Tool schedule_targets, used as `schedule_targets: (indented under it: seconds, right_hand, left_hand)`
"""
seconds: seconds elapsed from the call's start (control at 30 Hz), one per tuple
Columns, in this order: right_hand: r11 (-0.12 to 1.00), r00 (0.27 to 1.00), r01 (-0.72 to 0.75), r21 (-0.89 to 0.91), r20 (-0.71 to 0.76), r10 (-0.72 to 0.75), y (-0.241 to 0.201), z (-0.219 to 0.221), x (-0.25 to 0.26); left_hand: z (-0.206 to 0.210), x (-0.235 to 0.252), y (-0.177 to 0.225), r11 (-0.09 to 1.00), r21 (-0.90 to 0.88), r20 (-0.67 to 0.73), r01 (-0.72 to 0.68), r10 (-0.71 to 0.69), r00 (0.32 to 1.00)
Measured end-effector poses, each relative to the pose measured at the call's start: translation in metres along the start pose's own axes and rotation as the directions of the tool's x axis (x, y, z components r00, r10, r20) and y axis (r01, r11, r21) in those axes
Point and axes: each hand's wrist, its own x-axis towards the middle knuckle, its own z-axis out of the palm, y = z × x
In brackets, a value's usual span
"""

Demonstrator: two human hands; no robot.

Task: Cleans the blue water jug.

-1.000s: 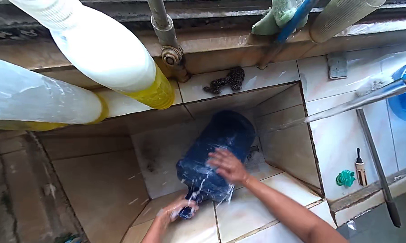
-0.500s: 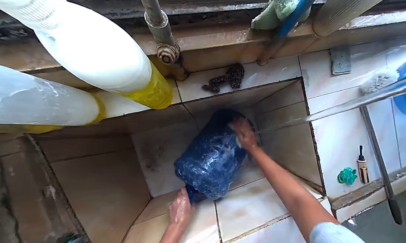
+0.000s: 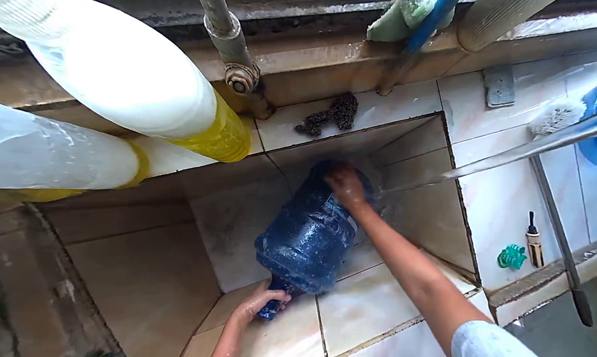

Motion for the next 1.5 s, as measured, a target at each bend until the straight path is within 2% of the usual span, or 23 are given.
schedule_targets:
  seconds: [0.03, 0.1, 0.17, 0.23, 0.3, 0.4, 0.5, 0.57, 0.6, 0.7, 0.77, 0.83, 0.87, 0.93, 1.0, 1.07, 1.1, 1.17, 1.2, 1.27, 1.33, 1.43, 1.5]
  right_hand:
    - [0.998, 0.998, 0.000, 0.064, 0.064, -0.004, -0.034, 0.004, -0.016]
    - [0.942, 0.973, 0.218, 0.256, 0.020, -0.230, -0.071, 0.024, -0.068]
    - [0.859, 0.921, 0.388, 0.334, -0.110, -0.373, -0.056, 0.027, -0.095]
    - [0.925, 0.964, 0.264, 0.275, -0.062, -0.257, -0.005, 0.012, -0.075]
    - [0.992, 0.989, 0.108, 0.063, -0.112, -0.100, 0.036, -0.002, -0.043]
    - [1.000, 0.998, -0.006, 0.012, -0.059, 0.007, -0.004, 0.001, -0.043]
    - [0.906, 0.915, 0.404, 0.127, -0.057, -0.400, -0.040, 0.027, -0.109]
    - [0.873, 0.874, 0.484, 0.066, -0.086, -0.478, -0.012, 0.024, -0.118]
    - [0.912, 0.910, 0.410, 0.031, -0.082, -0.406, 0.011, 0.017, -0.105]
    - [0.997, 0.997, -0.067, -0.050, -0.034, 0.065, 0.065, -0.005, -0.042]
    - [0.877, 0.890, -0.456, 0.152, 0.076, 0.450, 0.065, -0.022, -0.004]
    - [0.723, 0.760, -0.650, 0.233, 0.170, 0.628, 0.047, -0.044, -0.001]
    - [0.731, 0.767, -0.640, 0.238, 0.139, 0.627, 0.028, -0.059, -0.011]
    - [0.871, 0.880, -0.446, 0.204, -0.077, 0.469, -0.021, -0.089, -0.061]
    - [0.987, 0.939, -0.105, 0.121, -0.314, 0.138, -0.076, -0.107, -0.127]
    - [0.984, 0.922, 0.154, 0.086, -0.371, -0.112, -0.118, -0.113, -0.184]
    - [0.972, 0.918, 0.223, 0.070, -0.351, -0.185, -0.129, -0.112, -0.207]
    - [0.955, 0.925, 0.296, 0.023, -0.255, -0.281, -0.134, -0.111, -0.236]
    - [0.954, 0.934, 0.299, -0.011, -0.199, -0.295, -0.130, -0.115, -0.240]
    - [0.975, 0.965, 0.194, -0.106, -0.159, -0.209, -0.111, -0.133, -0.225]
    - [0.986, 0.981, -0.032, -0.165, -0.196, -0.001, -0.081, -0.159, -0.179]
    - [0.924, 0.936, -0.352, -0.150, -0.062, 0.347, -0.078, -0.186, -0.100]
    - [0.954, 0.968, -0.240, -0.182, 0.034, 0.250, -0.111, -0.174, -0.065]
  left_hand:
    - [0.007, -0.003, 0.006, 0.990, 0.140, -0.100, -0.018, 0.032, 0.995]
    - [0.026, -0.017, 0.016, 0.892, 0.446, -0.332, 0.065, 0.098, 0.938]
    - [0.050, -0.029, 0.022, 0.752, 0.621, -0.471, 0.222, 0.131, 0.872]
    - [0.056, -0.026, 0.019, 0.675, 0.680, -0.532, 0.288, 0.183, 0.827]
    - [0.044, -0.019, 0.014, 0.672, 0.698, -0.476, 0.248, 0.176, 0.862]
    - [0.013, -0.004, 0.011, 0.847, 0.531, -0.242, 0.020, 0.129, 0.962]
    - [-0.002, 0.015, 0.007, 0.992, 0.125, 0.096, 0.006, -0.018, 0.995]
    - [-0.010, 0.023, -0.001, 0.999, 0.043, 0.073, 0.000, -0.003, 0.997]
    - [-0.016, 0.023, -0.003, 0.997, 0.029, -0.015, -0.065, 0.066, 0.998]
    - [-0.032, 0.017, 0.009, 0.933, -0.142, -0.254, -0.332, 0.290, 0.923]
    - [-0.015, 0.021, 0.037, 0.867, -0.284, -0.423, -0.409, 0.270, 0.865]
    - [-0.001, 0.037, 0.043, 0.783, -0.383, -0.525, -0.489, 0.251, 0.813]
    - [0.002, 0.049, 0.042, 0.740, -0.409, -0.559, -0.535, 0.261, 0.787]
    - [0.019, 0.068, 0.034, 0.679, -0.457, -0.583, -0.575, 0.260, 0.770]
    - [0.041, 0.074, 0.035, 0.698, -0.509, -0.506, -0.503, 0.230, 0.831]
    - [0.066, 0.053, 0.051, 0.734, -0.527, -0.387, -0.428, 0.241, 0.890]
    - [0.079, 0.026, 0.064, 0.733, -0.496, -0.371, -0.465, 0.305, 0.877]
    - [0.109, -0.042, 0.091, 0.684, -0.303, -0.434, -0.664, 0.521, 0.735]
    - [0.122, -0.068, 0.100, 0.641, -0.221, -0.458, -0.735, 0.597, 0.659]
    - [0.149, -0.090, 0.102, 0.612, -0.166, -0.523, -0.773, 0.610, 0.595]
    - [0.170, -0.088, 0.101, 0.584, -0.146, -0.552, -0.798, 0.622, 0.556]
    - [0.184, -0.083, 0.108, 0.577, -0.062, -0.517, -0.814, 0.679, 0.521]
    - [0.174, -0.081, 0.131, 0.578, 0.018, -0.416, -0.816, 0.746, 0.520]
